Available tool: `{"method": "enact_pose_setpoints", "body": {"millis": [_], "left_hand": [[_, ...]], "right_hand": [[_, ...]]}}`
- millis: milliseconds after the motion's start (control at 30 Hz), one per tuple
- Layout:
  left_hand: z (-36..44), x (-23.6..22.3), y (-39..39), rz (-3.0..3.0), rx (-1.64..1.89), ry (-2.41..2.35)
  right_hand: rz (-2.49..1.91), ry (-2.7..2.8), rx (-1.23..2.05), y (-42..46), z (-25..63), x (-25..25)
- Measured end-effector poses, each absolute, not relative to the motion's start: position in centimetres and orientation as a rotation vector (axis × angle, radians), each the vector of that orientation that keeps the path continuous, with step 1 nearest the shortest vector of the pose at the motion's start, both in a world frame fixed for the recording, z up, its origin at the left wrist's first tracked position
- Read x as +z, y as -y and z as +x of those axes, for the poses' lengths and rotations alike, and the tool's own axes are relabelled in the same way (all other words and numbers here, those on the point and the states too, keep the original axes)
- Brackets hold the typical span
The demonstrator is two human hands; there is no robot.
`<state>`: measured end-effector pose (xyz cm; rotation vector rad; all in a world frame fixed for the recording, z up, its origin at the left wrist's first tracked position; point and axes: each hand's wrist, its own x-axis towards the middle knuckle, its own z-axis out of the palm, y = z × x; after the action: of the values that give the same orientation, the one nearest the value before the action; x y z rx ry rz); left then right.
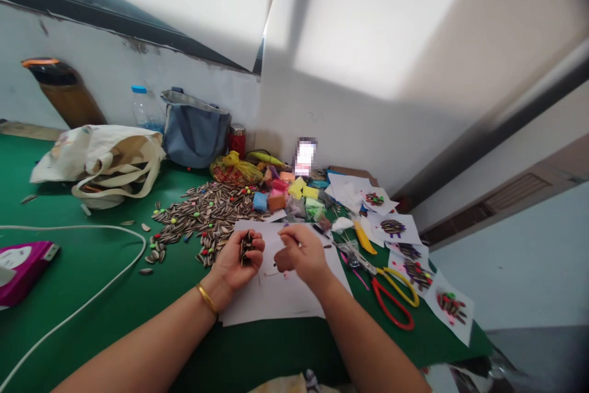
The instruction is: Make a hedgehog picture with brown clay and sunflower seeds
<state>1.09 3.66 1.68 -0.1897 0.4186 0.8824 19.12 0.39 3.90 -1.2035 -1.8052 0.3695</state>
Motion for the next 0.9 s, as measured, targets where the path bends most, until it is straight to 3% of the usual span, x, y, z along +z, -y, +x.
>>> {"method": "enact_pose_setpoints", "body": {"millis": [167, 367, 900], "left_hand": [[1.1, 1.3, -3.8, -0.103, 0.858, -0.426], [1.1, 0.7, -4.0, 0.019, 0.862, -0.441], [1.6, 1.0, -4.0, 0.048, 0.852, -0.534]], "right_hand": [[-1.383, 1.655, 0.782, -1.9, 22.9, 1.7], [-1.437, 1.627, 1.035, -0.7, 23.2, -0.5], [-1.277, 2.209, 0.441, 0.4, 21.9, 0.1]]}}
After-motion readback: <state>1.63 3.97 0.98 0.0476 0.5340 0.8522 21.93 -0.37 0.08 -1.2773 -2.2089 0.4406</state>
